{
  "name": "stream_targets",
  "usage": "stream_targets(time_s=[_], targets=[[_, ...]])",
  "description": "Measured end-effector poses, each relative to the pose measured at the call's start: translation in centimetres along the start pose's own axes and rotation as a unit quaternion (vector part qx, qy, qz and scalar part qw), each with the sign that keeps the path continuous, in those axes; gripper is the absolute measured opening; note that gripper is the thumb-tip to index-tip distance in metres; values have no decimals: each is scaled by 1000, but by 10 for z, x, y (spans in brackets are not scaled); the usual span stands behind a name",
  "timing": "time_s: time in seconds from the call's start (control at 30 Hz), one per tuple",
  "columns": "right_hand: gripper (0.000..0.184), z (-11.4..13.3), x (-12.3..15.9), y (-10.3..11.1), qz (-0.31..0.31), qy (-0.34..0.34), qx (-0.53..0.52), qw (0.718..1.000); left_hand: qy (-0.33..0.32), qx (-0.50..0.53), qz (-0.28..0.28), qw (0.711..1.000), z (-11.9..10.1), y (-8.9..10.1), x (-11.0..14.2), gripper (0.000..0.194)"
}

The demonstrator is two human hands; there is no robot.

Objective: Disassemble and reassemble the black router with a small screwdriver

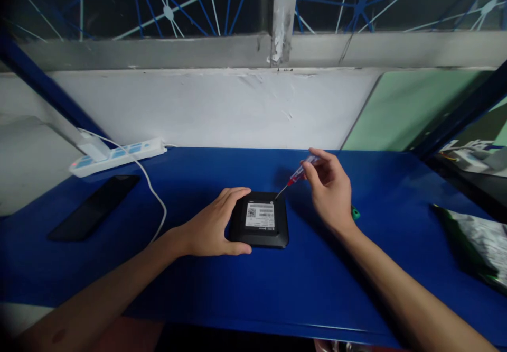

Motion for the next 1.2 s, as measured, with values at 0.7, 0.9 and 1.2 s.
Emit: stream_targets(time_s=[0.7,0.9,1.2], targets=[[36,4,9,5,-11,57,10,998,3,-23,29,999,5,-3,2,110],[36,4,13,3,18,58,-5,998,-4,-16,22,1000,4,-2,2,108],[33,10,16,1,12,43,-39,998,12,-24,33,999,6,-3,3,108]])
Point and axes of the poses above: each hand's wrist, its own x-axis away from the middle knuckle, its own y-axis out of the back of the hand, z = x × y, the point moved 5 cm from there along -x, towards the middle knuckle, and after that the axes turned 14 degrees about -z, right-handed, at the moved point
